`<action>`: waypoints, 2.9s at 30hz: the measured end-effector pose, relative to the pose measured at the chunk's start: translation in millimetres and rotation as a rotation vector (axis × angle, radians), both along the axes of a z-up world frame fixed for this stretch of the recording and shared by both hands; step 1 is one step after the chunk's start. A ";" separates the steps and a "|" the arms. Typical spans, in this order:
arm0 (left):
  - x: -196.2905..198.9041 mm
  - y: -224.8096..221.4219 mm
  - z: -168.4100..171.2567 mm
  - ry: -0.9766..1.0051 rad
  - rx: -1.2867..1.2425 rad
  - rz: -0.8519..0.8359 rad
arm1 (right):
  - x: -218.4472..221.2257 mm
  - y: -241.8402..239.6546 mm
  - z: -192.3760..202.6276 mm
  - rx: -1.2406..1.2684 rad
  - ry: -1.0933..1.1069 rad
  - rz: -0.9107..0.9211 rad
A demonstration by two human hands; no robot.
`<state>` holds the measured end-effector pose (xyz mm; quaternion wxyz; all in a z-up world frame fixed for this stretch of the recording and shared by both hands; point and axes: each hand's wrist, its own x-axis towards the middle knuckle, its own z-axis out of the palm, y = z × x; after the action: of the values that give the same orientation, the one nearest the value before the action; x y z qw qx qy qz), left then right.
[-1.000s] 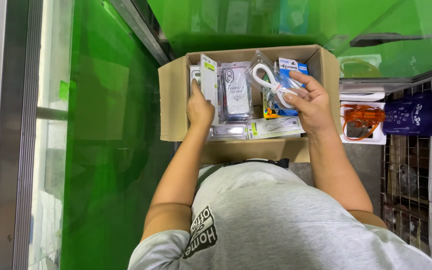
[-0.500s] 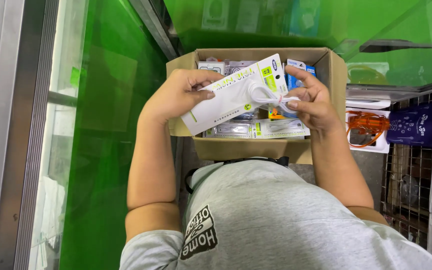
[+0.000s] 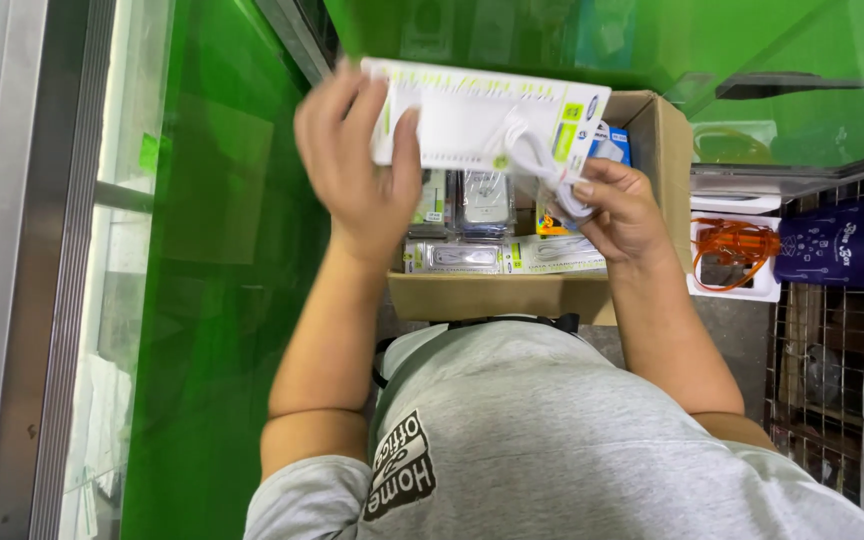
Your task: Inspecting various mobile phone accessories including cases and charging cables inside a cardboard box.
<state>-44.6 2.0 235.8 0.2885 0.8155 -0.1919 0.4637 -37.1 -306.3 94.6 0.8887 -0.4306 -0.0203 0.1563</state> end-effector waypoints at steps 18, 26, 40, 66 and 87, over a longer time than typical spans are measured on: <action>28.7 -26.2 -59.1 0.672 -1.580 -1.405 | -23.5 8.7 17.8 -0.022 0.074 -0.013; 27.7 -15.8 -60.7 0.748 -1.597 -1.445 | -29.9 -11.1 21.9 -0.102 0.071 -0.062; 29.2 -32.6 -70.2 0.760 -1.637 -1.437 | -28.6 -8.4 22.4 -0.159 0.058 -0.003; 30.6 -83.3 -137.0 0.969 -1.630 -1.168 | -10.2 8.6 7.8 -0.074 -0.005 0.069; 94.3 -58.2 -174.3 1.648 0.104 -0.803 | 57.5 -46.2 -60.7 -0.571 -0.113 0.050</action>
<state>49.7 -56.2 61.6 0.4366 0.7721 -0.2149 -0.4087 20.4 -352.5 33.9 0.7249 -0.6706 -0.0355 0.1536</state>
